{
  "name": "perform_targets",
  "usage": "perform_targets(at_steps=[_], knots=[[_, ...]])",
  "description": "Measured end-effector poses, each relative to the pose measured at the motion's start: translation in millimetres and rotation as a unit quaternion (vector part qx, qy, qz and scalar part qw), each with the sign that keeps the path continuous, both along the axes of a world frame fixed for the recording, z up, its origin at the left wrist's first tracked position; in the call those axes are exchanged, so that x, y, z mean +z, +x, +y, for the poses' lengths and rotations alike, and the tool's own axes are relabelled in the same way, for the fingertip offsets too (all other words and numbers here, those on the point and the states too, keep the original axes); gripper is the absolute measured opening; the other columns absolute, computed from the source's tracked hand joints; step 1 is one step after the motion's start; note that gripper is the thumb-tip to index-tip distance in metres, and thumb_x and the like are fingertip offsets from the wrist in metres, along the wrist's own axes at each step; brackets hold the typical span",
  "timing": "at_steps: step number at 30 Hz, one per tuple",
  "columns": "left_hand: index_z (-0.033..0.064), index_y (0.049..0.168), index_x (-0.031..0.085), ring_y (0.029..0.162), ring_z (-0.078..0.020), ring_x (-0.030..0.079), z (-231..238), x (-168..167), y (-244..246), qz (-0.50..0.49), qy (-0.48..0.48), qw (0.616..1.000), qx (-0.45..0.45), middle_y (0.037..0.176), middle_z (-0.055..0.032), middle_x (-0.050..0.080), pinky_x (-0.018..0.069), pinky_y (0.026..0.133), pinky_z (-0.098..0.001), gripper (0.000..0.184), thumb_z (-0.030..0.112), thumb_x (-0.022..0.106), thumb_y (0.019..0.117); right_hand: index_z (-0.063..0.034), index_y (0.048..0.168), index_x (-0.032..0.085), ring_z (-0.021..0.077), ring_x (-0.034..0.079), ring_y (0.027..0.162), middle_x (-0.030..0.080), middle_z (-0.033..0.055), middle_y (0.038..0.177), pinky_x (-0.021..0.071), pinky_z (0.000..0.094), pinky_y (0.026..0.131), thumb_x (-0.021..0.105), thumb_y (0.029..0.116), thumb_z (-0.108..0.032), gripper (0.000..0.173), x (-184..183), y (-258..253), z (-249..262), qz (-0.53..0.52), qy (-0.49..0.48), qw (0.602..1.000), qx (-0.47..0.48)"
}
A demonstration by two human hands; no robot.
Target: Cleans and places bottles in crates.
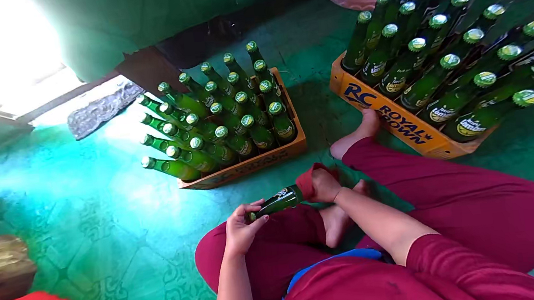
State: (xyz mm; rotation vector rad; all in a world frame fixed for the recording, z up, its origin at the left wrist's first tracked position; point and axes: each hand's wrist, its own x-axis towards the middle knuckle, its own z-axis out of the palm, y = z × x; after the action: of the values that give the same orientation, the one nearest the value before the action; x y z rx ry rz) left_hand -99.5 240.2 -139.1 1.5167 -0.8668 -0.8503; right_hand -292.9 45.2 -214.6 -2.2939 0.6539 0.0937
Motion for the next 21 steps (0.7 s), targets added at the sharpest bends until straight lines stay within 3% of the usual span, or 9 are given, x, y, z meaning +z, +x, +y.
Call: perform_targets(at_steps=[5, 8, 11, 13, 14, 16, 18, 19, 21], knots=[[-0.0030, 0.099, 0.064, 0.109, -0.0134, 0.071, -13.4, 0.4, 0.6, -0.012, -0.019, 1.000, -0.009, 0.116, -0.0102, 0.074, 0.0590, 0.091, -0.0304, 0.026, -0.010, 0.072, 0.0751, 0.0070, 0.136, 0.056, 0.0360, 0.054, 0.133, 0.059, 0.0260, 0.137, 0.0400, 0.0521, 0.114, 0.090, 0.0719, -0.029, 0.081, -8.2, -4.5, -17.8, 0.043, 0.125, 0.977, -0.167], [-0.0025, 0.095, 0.064, 0.111, -0.0131, 0.069, -16.4, -0.8, -0.3, -0.016, -0.032, 0.999, 0.013, 0.118, -0.0113, 0.072, 0.0583, 0.091, -0.0293, 0.023, -0.010, 0.071, 0.0741, 0.0111, 0.132, 0.058, 0.0395, 0.056, 0.130, 0.061, 0.0307, 0.132, 0.0406, 0.0515, 0.113, 0.081, 0.0860, -0.014, 0.057, -2.3, -10.0, -24.3, 0.019, 0.174, 0.941, -0.290], [-0.0021, 0.095, 0.064, 0.112, -0.0136, 0.069, -19.7, 2.8, 4.5, -0.004, -0.043, 0.998, 0.044, 0.118, -0.0108, 0.072, 0.0582, 0.092, -0.0296, 0.022, -0.010, 0.070, 0.0749, 0.0128, 0.125, 0.062, 0.0326, 0.061, 0.125, 0.065, 0.0289, 0.127, 0.0442, 0.0426, 0.111, 0.076, 0.0910, -0.012, 0.044, -8.7, -9.8, -18.3, -0.086, 0.220, 0.899, -0.370], [-0.0051, 0.103, 0.062, 0.108, -0.0118, 0.069, -23.4, 7.2, 3.1, -0.006, -0.035, 0.998, 0.055, 0.116, -0.0096, 0.072, 0.0583, 0.091, -0.0287, 0.028, -0.009, 0.069, 0.0765, 0.0133, 0.125, 0.060, 0.0230, 0.063, 0.119, 0.066, 0.0254, 0.124, 0.0478, 0.0337, 0.106, 0.073, 0.0939, -0.010, 0.041, -3.8, -6.5, -12.0, -0.181, 0.282, 0.841, -0.425], [-0.0081, 0.114, 0.057, 0.103, -0.0109, 0.070, -26.7, 12.4, 0.1, -0.014, -0.030, 0.998, 0.058, 0.116, -0.0101, 0.072, 0.0587, 0.088, -0.0281, 0.039, -0.008, 0.069, 0.0772, 0.0130, 0.123, 0.061, 0.0162, 0.064, 0.110, 0.068, 0.0214, 0.118, 0.0505, 0.0292, 0.099, 0.070, 0.0955, -0.008, 0.035, 5.9, -3.5, -8.4, -0.232, 0.311, 0.810, -0.440], [-0.0126, 0.140, 0.034, 0.098, -0.0109, 0.072, -36.3, 25.5, -9.9, -0.043, -0.019, 0.997, 0.054, 0.117, -0.0154, 0.071, 0.0585, 0.084, -0.0274, 0.072, -0.006, 0.071, 0.0789, 0.0127, 0.111, 0.062, 0.0038, 0.065, 0.090, 0.070, 0.0106, 0.098, 0.0543, 0.0219, 0.086, 0.064, 0.0966, -0.002, 0.021, 34.5, 5.8, 0.5, -0.338, 0.341, 0.781, -0.399], [-0.0147, 0.149, 0.016, 0.096, -0.0108, 0.073, -50.4, 31.4, -25.3, -0.078, -0.048, 0.994, 0.053, 0.115, -0.0171, 0.072, 0.0589, 0.084, -0.0276, 0.094, -0.004, 0.075, 0.0768, 0.0121, 0.107, 0.062, -0.0003, 0.066, 0.091, 0.070, 0.0048, 0.098, 0.0550, 0.0209, 0.088, 0.062, 0.0915, -0.003, 0.021, 61.4, 17.9, 9.5, -0.417, 0.313, 0.811, -0.264], [-0.0162, 0.149, 0.010, 0.097, -0.0111, 0.073, -58.1, 30.2, -33.5, -0.093, -0.074, 0.991, 0.055, 0.113, -0.0178, 0.072, 0.0593, 0.086, -0.0288, 0.102, -0.003, 0.079, 0.0753, 0.0140, 0.111, 0.063, 0.0042, 0.065, 0.102, 0.070, 0.0096, 0.108, 0.0525, 0.0251, 0.096, 0.066, 0.0886, -0.010, 0.033, 70.1, 24.7, 11.6, -0.432, 0.269, 0.841, -0.180], [-0.0197, 0.149, 0.006, 0.101, -0.0111, 0.071, -71.3, 22.4, -48.0, -0.123, -0.113, 0.983, 0.072, 0.115, -0.0215, 0.068, 0.0581, 0.091, -0.0297, 0.111, 0.004, 0.083, 0.0729, 0.0102, 0.116, 0.069, 0.0264, 0.062, 0.119, 0.069, 0.0218, 0.120, 0.0430, 0.0493, 0.109, 0.074, 0.0868, -0.030, 0.050, 84.3, 39.2, 11.7, -0.398, 0.152, 0.901, -0.075]])
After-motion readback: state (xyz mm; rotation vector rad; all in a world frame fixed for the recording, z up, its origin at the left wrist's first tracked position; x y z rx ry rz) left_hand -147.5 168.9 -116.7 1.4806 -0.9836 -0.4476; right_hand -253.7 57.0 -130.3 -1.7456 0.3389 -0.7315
